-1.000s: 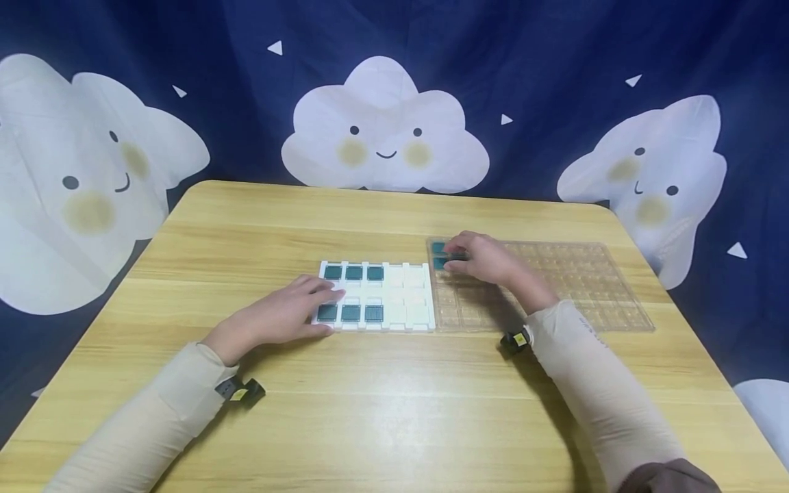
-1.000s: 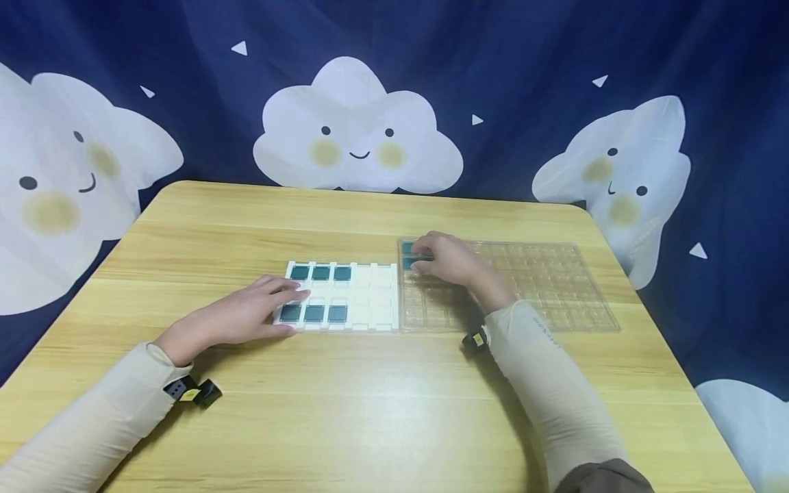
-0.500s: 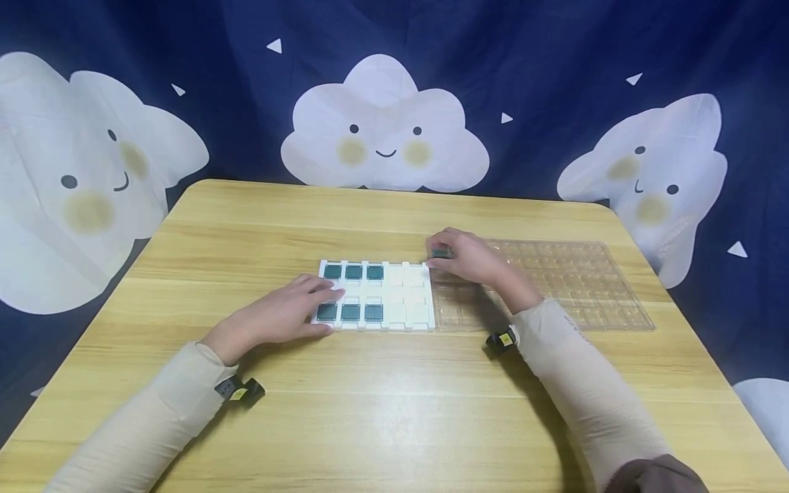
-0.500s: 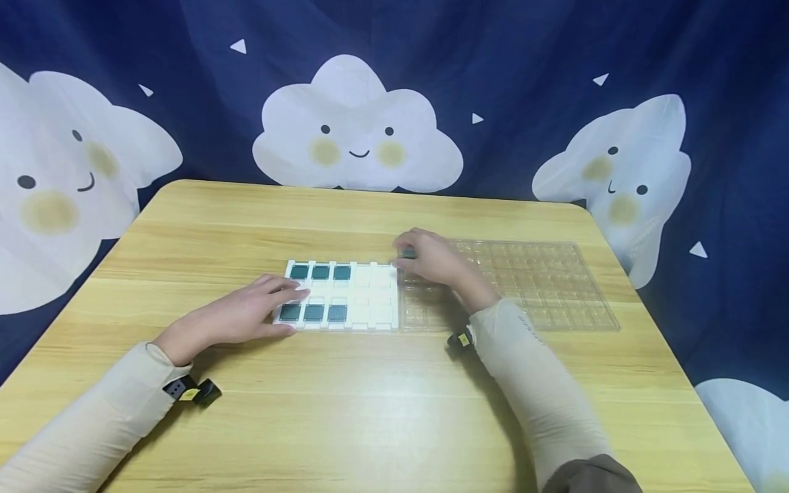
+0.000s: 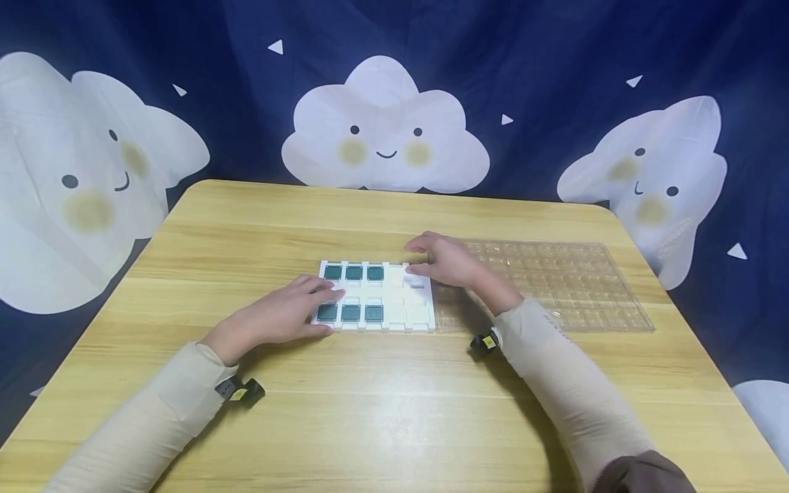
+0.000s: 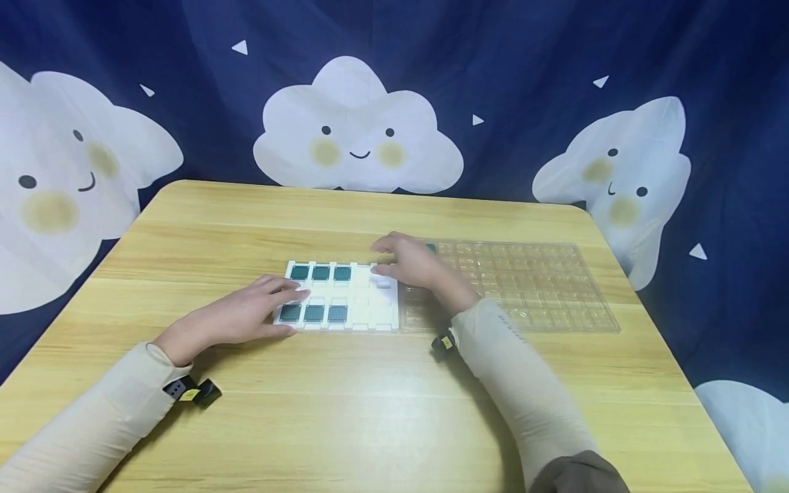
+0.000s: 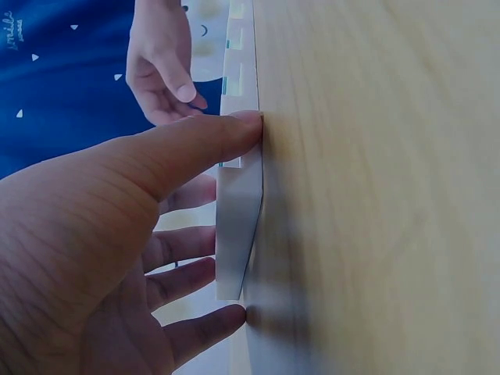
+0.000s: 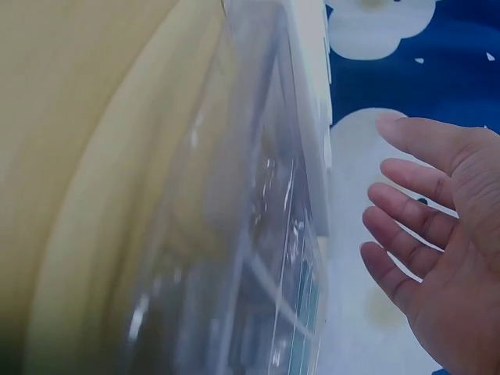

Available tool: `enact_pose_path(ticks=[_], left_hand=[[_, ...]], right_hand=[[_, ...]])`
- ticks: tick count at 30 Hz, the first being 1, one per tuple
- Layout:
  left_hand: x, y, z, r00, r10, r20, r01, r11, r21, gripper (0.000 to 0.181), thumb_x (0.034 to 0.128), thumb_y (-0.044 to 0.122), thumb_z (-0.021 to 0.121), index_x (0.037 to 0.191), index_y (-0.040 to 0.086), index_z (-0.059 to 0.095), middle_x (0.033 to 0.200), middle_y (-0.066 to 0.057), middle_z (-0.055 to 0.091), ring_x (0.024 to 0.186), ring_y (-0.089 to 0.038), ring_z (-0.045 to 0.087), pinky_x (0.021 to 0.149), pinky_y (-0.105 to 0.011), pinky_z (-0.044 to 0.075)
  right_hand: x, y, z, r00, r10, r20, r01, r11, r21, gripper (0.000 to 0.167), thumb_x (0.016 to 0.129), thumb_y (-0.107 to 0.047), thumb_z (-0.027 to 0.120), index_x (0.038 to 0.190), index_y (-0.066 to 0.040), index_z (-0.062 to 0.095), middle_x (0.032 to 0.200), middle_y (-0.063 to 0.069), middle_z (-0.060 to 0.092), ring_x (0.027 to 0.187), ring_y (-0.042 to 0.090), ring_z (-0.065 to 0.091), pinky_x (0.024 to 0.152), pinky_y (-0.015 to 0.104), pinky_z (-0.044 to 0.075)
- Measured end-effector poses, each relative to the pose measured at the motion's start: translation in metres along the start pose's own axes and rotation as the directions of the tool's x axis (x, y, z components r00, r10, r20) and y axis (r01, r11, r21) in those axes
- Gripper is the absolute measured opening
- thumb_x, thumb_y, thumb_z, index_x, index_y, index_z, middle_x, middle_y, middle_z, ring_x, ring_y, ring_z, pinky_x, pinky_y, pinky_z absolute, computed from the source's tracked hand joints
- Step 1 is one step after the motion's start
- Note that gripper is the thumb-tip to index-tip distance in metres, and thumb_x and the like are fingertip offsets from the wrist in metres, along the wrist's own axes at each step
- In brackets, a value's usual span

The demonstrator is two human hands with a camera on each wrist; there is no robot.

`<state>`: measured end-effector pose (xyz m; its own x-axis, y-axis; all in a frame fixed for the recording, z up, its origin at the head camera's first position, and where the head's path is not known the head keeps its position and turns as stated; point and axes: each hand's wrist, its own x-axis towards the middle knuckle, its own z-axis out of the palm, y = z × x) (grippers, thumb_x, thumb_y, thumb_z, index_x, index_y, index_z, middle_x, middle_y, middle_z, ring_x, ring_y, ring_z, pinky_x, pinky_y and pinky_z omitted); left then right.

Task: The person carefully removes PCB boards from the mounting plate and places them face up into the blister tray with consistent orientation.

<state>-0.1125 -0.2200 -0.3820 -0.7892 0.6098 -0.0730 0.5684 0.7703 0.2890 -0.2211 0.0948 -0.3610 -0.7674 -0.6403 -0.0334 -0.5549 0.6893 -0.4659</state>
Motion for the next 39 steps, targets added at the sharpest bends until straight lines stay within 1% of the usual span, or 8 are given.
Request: enact_pose_path(ticks=[4, 7, 14, 19, 25, 30, 35, 39], left_hand=[[0.0, 0.0, 0.0, 1.0, 0.002, 0.0, -0.002, 1.0, 0.0, 0.071, 0.0895, 0.045, 0.068, 0.147, 0.011, 0.045, 0.146, -0.016, 0.044, 0.136, -0.036, 0.036, 0.111, -0.052, 0.033], [0.0, 0.0, 0.0, 1.0, 0.002, -0.002, -0.002, 1.0, 0.001, 0.071, 0.0897, 0.045, 0.068, 0.147, 0.011, 0.045, 0.145, -0.016, 0.044, 0.135, -0.036, 0.036, 0.111, -0.052, 0.033], [0.0, 0.0, -0.001, 1.0, -0.004, -0.003, 0.004, 1.0, -0.008, 0.07, 0.0896, 0.045, 0.069, 0.147, 0.011, 0.046, 0.145, -0.016, 0.045, 0.135, -0.035, 0.037, 0.11, -0.051, 0.035], [0.0, 0.0, 0.0, 1.0, -0.008, 0.004, 0.008, 1.0, -0.01, 0.07, 0.09, 0.045, 0.068, 0.147, 0.011, 0.045, 0.145, -0.016, 0.044, 0.135, -0.035, 0.036, 0.11, -0.052, 0.034], [0.001, -0.001, 0.0, 1.0, -0.011, 0.006, 0.011, 1.0, -0.006, 0.071, 0.0901, 0.047, 0.067, 0.148, 0.012, 0.045, 0.146, -0.016, 0.044, 0.135, -0.035, 0.036, 0.11, -0.052, 0.034], [0.001, -0.001, 0.0, 1.0, -0.006, 0.0, 0.006, 1.0, -0.001, 0.07, 0.0898, 0.046, 0.068, 0.147, 0.012, 0.045, 0.145, -0.016, 0.045, 0.135, -0.035, 0.037, 0.11, -0.053, 0.035], [0.001, -0.002, 0.001, 1.0, 0.008, -0.015, -0.008, 1.0, 0.006, 0.07, 0.0892, 0.045, 0.069, 0.146, 0.011, 0.047, 0.143, -0.016, 0.046, 0.133, -0.035, 0.039, 0.109, -0.051, 0.037], [0.001, -0.002, 0.001, 1.0, 0.014, -0.022, -0.014, 1.0, 0.007, 0.069, 0.089, 0.044, 0.069, 0.146, 0.01, 0.048, 0.142, -0.017, 0.047, 0.132, -0.035, 0.04, 0.108, -0.051, 0.037]], right_hand=[[0.004, -0.006, 0.003, 1.0, -0.011, 0.017, 0.011, 1.0, -0.003, 0.048, 0.093, -0.034, 0.068, 0.132, -0.008, 0.06, 0.129, 0.007, 0.06, 0.117, 0.023, 0.057, 0.101, 0.039, 0.046], [0.007, -0.01, 0.005, 0.999, -0.023, 0.029, 0.024, 0.999, -0.024, 0.048, 0.093, -0.035, 0.067, 0.133, -0.009, 0.059, 0.13, 0.006, 0.06, 0.118, 0.022, 0.056, 0.102, 0.039, 0.045], [0.014, -0.018, 0.01, 0.996, -0.067, 0.054, 0.07, 0.995, -0.067, 0.052, 0.094, -0.037, 0.066, 0.136, -0.009, 0.057, 0.136, 0.007, 0.057, 0.126, 0.024, 0.05, 0.108, 0.04, 0.039], [0.019, -0.023, 0.015, 0.993, -0.104, 0.063, 0.109, 0.992, -0.071, 0.052, 0.093, -0.037, 0.066, 0.136, -0.008, 0.058, 0.136, 0.008, 0.056, 0.126, 0.025, 0.05, 0.108, 0.04, 0.039], [0.025, -0.03, 0.019, 0.993, -0.081, 0.085, 0.089, 0.992, -0.094, 0.053, 0.093, -0.039, 0.066, 0.137, -0.01, 0.057, 0.139, 0.007, 0.054, 0.128, 0.025, 0.048, 0.109, 0.043, 0.038], [0.03, -0.033, 0.023, 0.992, -0.085, 0.089, 0.095, 0.989, -0.111, 0.053, 0.092, -0.038, 0.068, 0.135, -0.01, 0.058, 0.136, 0.007, 0.056, 0.125, 0.025, 0.051, 0.107, 0.041, 0.04], [0.034, -0.036, 0.028, 0.989, -0.117, 0.094, 0.13, 0.982, -0.139, 0.05, 0.09, -0.034, 0.071, 0.131, -0.007, 0.061, 0.127, 0.006, 0.062, 0.118, 0.023, 0.055, 0.104, 0.037, 0.043], [0.036, -0.038, 0.031, 0.988, -0.121, 0.1, 0.137, 0.977, -0.165, 0.048, 0.089, -0.034, 0.073, 0.127, -0.007, 0.064, 0.121, 0.005, 0.064, 0.114, 0.021, 0.057, 0.103, 0.035, 0.044]])
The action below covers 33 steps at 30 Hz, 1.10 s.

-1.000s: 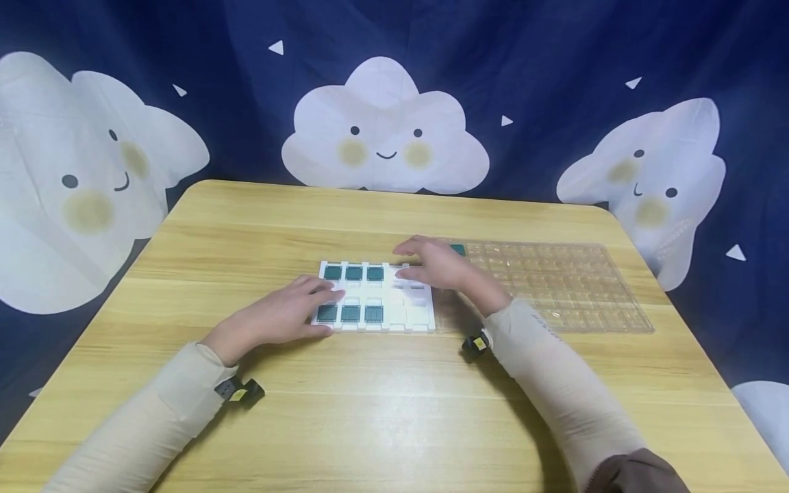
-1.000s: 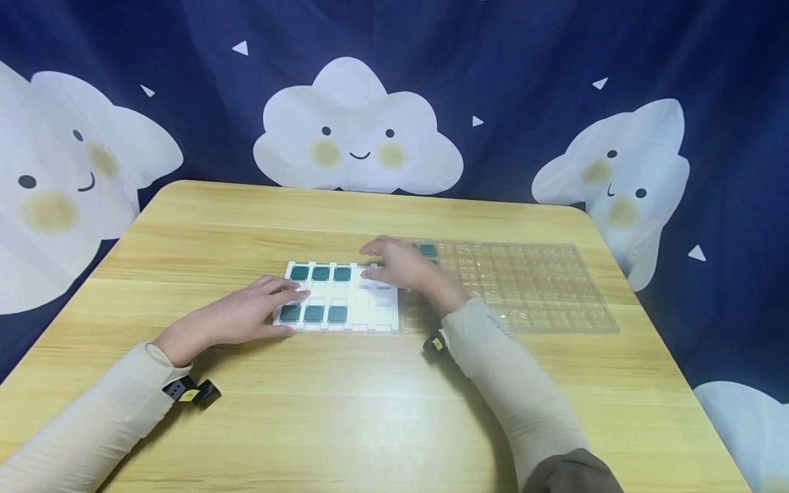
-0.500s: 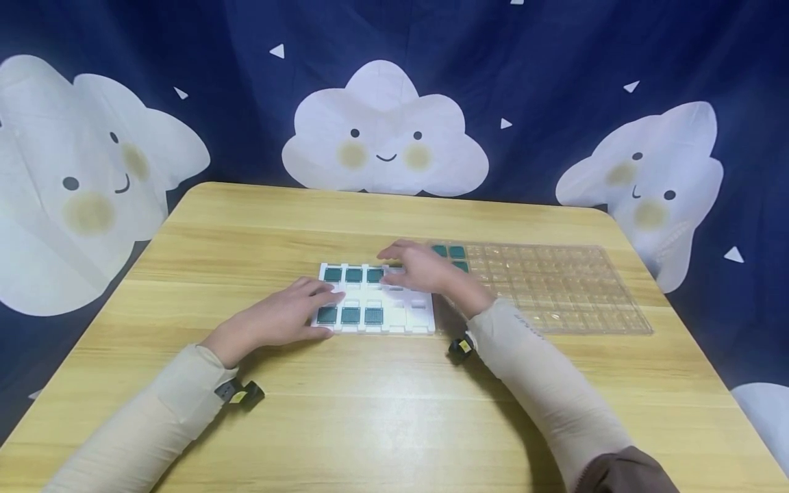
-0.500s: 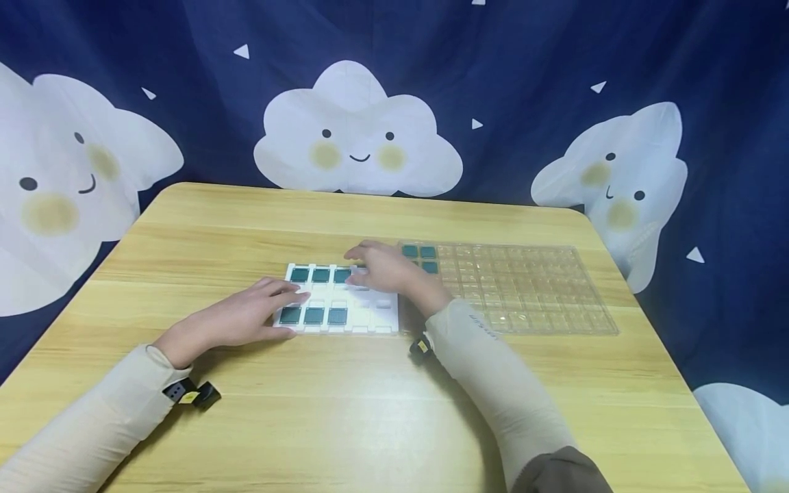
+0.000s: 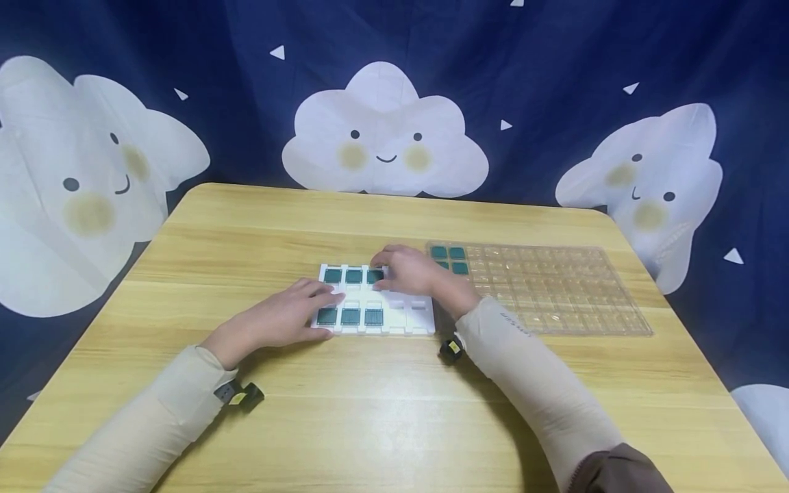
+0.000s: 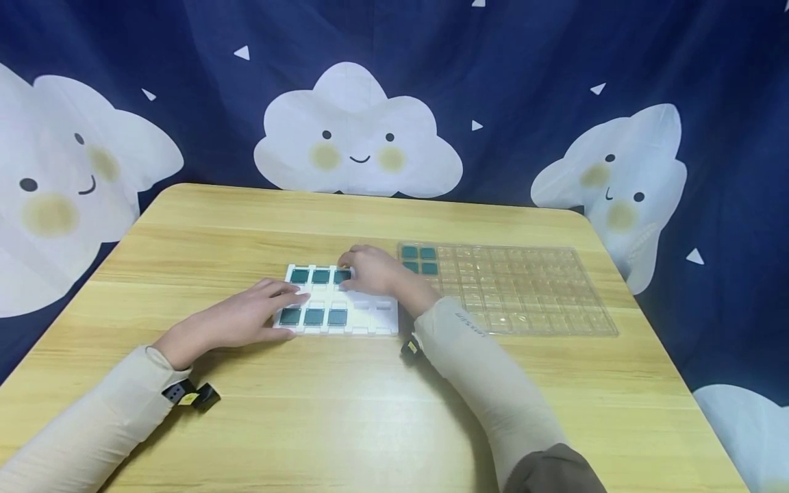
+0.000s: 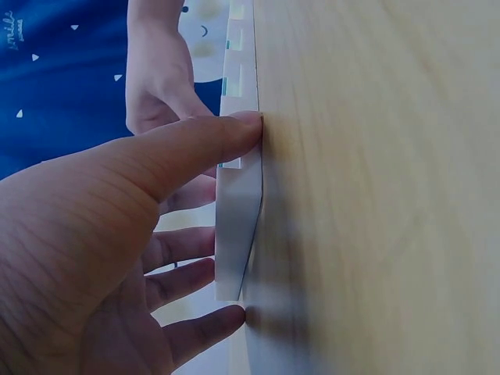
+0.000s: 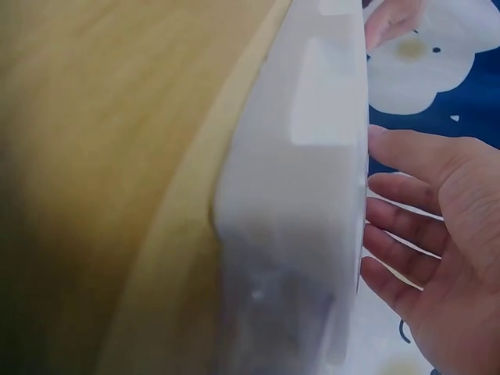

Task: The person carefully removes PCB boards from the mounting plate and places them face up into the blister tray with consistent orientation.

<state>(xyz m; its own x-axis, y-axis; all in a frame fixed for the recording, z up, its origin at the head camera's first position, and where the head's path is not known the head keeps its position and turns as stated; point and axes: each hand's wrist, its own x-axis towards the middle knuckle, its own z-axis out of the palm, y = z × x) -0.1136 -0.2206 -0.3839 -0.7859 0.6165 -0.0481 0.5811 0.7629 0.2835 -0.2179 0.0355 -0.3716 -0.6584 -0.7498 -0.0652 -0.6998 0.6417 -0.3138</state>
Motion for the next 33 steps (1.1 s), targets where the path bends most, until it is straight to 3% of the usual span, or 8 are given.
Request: enact_pose_path(ticks=[9, 16, 33], left_hand=[[-0.001, 0.003, 0.001, 1.0, -0.012, 0.013, 0.012, 1.0, -0.006, 0.069, 0.0893, 0.044, 0.069, 0.146, 0.011, 0.047, 0.143, -0.017, 0.046, 0.133, -0.035, 0.039, 0.109, -0.052, 0.037], [0.0, 0.002, 0.001, 1.0, -0.004, 0.009, 0.004, 1.0, -0.008, 0.069, 0.0891, 0.044, 0.069, 0.146, 0.01, 0.048, 0.143, -0.017, 0.046, 0.133, -0.036, 0.039, 0.109, -0.052, 0.036], [-0.001, 0.001, -0.001, 1.0, -0.001, 0.002, 0.001, 1.0, -0.019, 0.069, 0.089, 0.044, 0.069, 0.145, 0.01, 0.048, 0.142, -0.017, 0.047, 0.132, -0.035, 0.039, 0.109, -0.051, 0.036]], right_hand=[[0.005, -0.009, 0.002, 0.997, 0.065, 0.043, -0.065, 0.998, -0.011, 0.043, 0.088, -0.031, 0.074, 0.124, -0.008, 0.066, 0.118, 0.004, 0.065, 0.11, 0.02, 0.059, 0.1, 0.035, 0.045], [0.006, -0.014, 0.004, 0.993, 0.115, 0.035, -0.115, 0.993, -0.006, 0.042, 0.089, -0.03, 0.074, 0.123, -0.008, 0.066, 0.116, 0.005, 0.065, 0.109, 0.02, 0.06, 0.099, 0.034, 0.046], [0.004, -0.019, 0.007, 0.988, 0.156, -0.016, -0.155, 0.987, 0.029, 0.042, 0.089, -0.029, 0.074, 0.124, -0.008, 0.065, 0.117, 0.006, 0.066, 0.109, 0.022, 0.06, 0.098, 0.035, 0.047]])
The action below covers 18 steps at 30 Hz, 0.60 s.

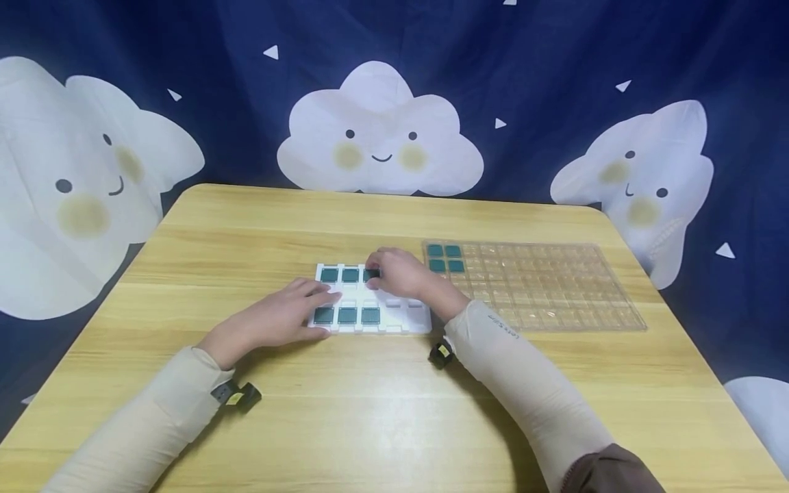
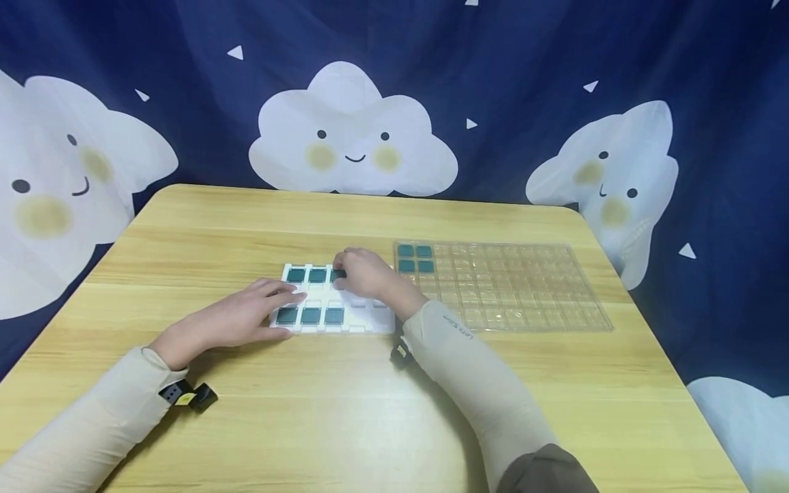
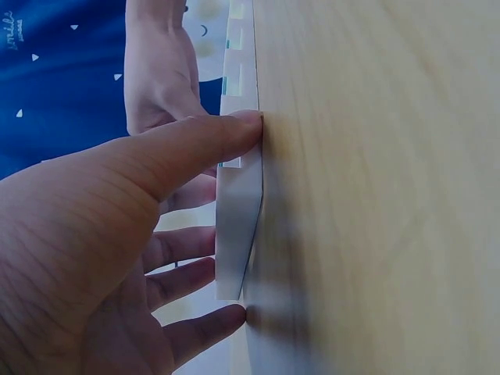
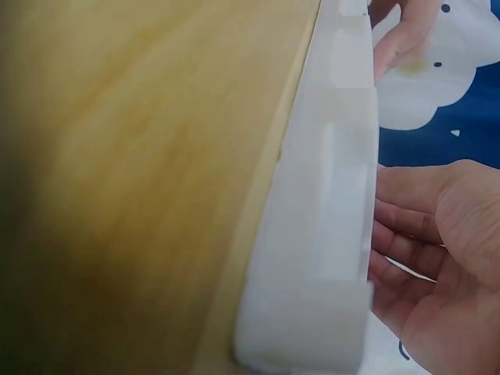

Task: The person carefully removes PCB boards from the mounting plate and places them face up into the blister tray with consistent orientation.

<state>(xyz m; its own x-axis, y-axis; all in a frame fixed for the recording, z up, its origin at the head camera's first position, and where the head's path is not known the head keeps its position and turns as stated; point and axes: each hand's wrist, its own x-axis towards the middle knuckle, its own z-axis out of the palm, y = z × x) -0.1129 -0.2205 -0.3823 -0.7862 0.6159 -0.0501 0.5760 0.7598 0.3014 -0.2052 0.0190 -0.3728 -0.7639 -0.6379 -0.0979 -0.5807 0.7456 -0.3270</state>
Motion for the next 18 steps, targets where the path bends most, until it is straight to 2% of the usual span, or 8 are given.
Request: enact_pose_path(ticks=[5, 18], left_hand=[[0.0, -0.0002, -0.0009, 1.0, 0.002, 0.0, -0.002, 1.0, -0.001, 0.069, 0.0888, 0.044, 0.07, 0.145, 0.01, 0.048, 0.142, -0.017, 0.047, 0.132, -0.035, 0.039, 0.109, -0.051, 0.037], [0.0008, -0.0007, -0.0014, 1.0, 0.008, -0.007, -0.008, 1.0, -0.002, 0.069, 0.088, 0.044, 0.071, 0.144, 0.009, 0.05, 0.14, -0.017, 0.049, 0.131, -0.035, 0.041, 0.109, -0.05, 0.036]], right_hand=[[-0.0002, 0.0005, -0.0006, 1.0, 0.001, 0.0, -0.001, 1.0, 0.01, 0.042, 0.088, -0.029, 0.074, 0.124, -0.008, 0.065, 0.116, 0.006, 0.066, 0.108, 0.021, 0.061, 0.097, 0.035, 0.048], [-0.0016, 0.0059, 0.0004, 0.993, -0.103, -0.05, 0.101, 0.994, -0.031, 0.041, 0.087, -0.029, 0.075, 0.121, -0.007, 0.067, 0.113, 0.006, 0.067, 0.104, 0.021, 0.062, 0.096, 0.035, 0.049]])
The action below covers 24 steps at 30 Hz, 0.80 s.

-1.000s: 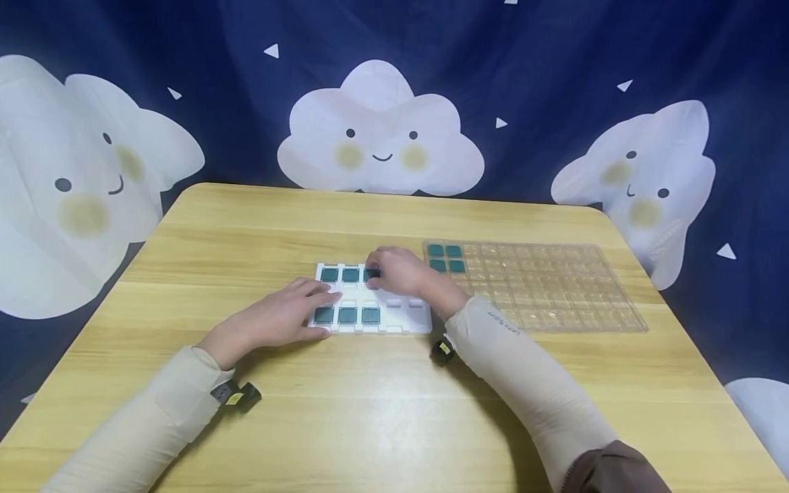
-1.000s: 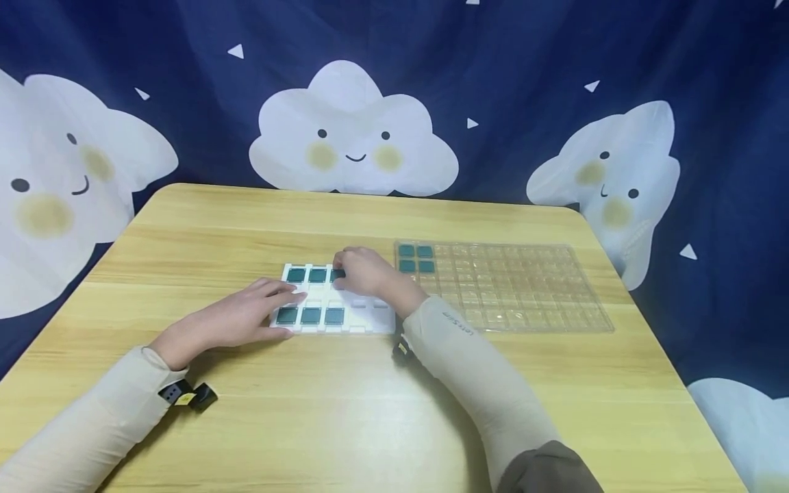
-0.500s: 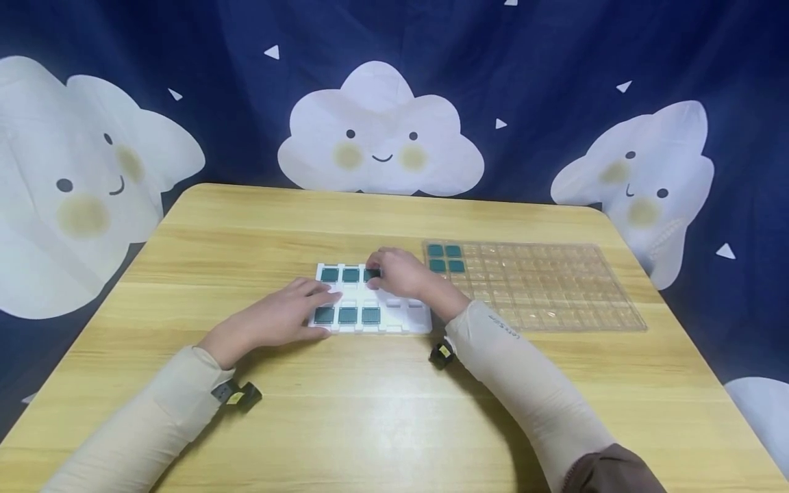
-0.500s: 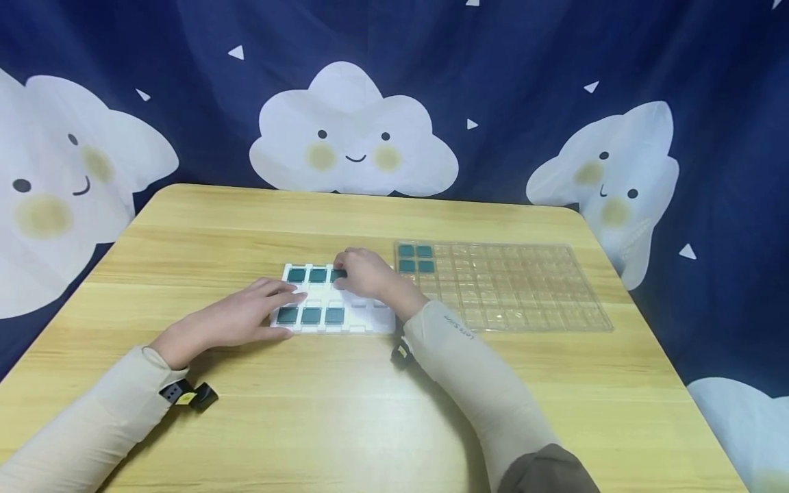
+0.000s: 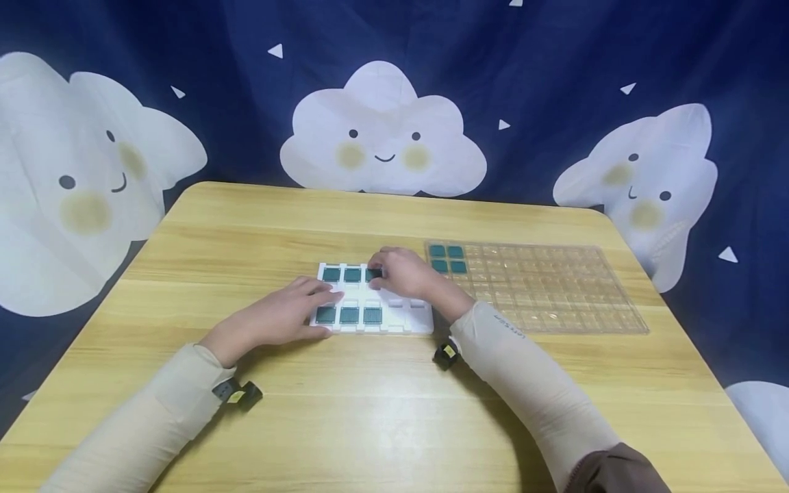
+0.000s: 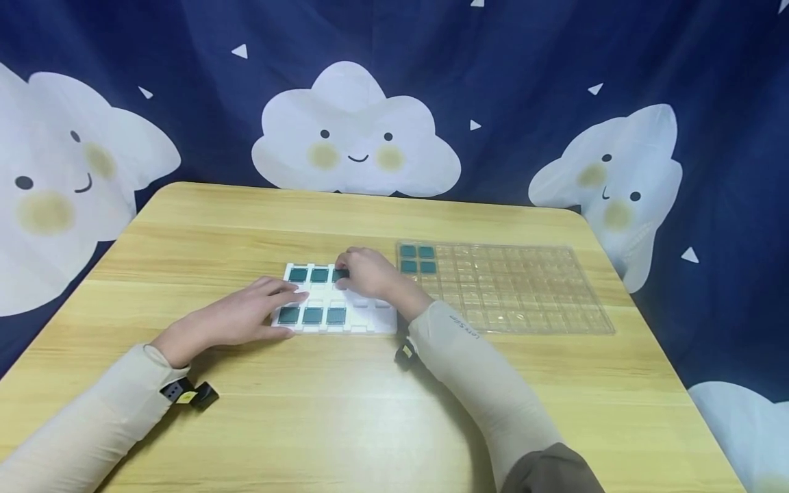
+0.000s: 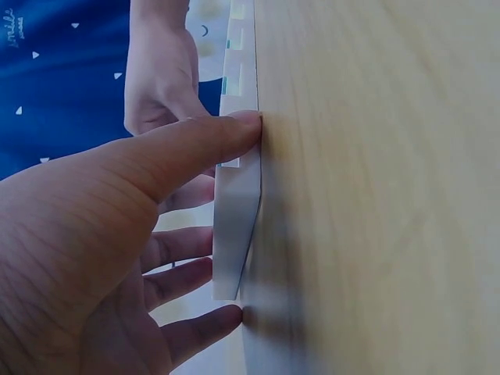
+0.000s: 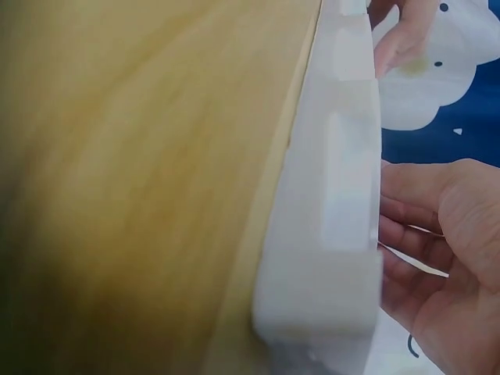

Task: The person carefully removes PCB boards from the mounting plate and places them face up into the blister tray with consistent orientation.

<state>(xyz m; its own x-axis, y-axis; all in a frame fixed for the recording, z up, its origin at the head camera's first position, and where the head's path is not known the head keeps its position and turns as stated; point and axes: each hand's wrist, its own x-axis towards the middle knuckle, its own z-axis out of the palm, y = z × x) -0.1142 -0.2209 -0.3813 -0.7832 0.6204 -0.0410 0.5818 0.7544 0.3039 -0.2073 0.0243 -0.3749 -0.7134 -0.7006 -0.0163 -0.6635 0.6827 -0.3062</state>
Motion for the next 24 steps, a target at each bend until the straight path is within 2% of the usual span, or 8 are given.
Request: enact_pose_path(ticks=[9, 16, 24], left_hand=[[0.0, -0.001, 0.002, 1.0, 0.001, -0.006, -0.001, 1.0, 0.002, 0.07, 0.0875, 0.044, 0.071, 0.144, 0.009, 0.05, 0.14, -0.016, 0.049, 0.131, -0.035, 0.041, 0.109, -0.051, 0.036], [0.001, -0.001, 0.002, 1.0, -0.007, 0.004, 0.007, 1.0, 0.008, 0.069, 0.0885, 0.045, 0.07, 0.145, 0.01, 0.049, 0.141, -0.016, 0.048, 0.132, -0.035, 0.04, 0.11, -0.051, 0.035], [0.001, -0.002, 0.003, 1.0, -0.007, 0.007, 0.007, 1.0, 0.009, 0.069, 0.0884, 0.044, 0.07, 0.145, 0.01, 0.049, 0.141, -0.015, 0.048, 0.132, -0.034, 0.04, 0.11, -0.051, 0.035]], right_hand=[[-0.004, 0.002, -0.003, 1.0, 0.016, -0.013, -0.016, 0.999, 0.046, 0.04, 0.09, -0.03, 0.073, 0.122, -0.007, 0.066, 0.115, 0.005, 0.065, 0.103, 0.019, 0.062, 0.093, 0.033, 0.05], [-0.014, 0.006, -0.013, 0.999, 0.028, -0.038, -0.025, 0.996, 0.083, 0.037, 0.09, -0.025, 0.073, 0.121, -0.007, 0.066, 0.117, 0.006, 0.065, 0.104, 0.019, 0.062, 0.091, 0.033, 0.051], [-0.022, 0.014, -0.019, 0.998, 0.045, -0.044, -0.043, 0.998, 0.046, 0.038, 0.092, -0.028, 0.07, 0.123, -0.007, 0.065, 0.119, 0.005, 0.063, 0.107, 0.02, 0.061, 0.093, 0.035, 0.05]])
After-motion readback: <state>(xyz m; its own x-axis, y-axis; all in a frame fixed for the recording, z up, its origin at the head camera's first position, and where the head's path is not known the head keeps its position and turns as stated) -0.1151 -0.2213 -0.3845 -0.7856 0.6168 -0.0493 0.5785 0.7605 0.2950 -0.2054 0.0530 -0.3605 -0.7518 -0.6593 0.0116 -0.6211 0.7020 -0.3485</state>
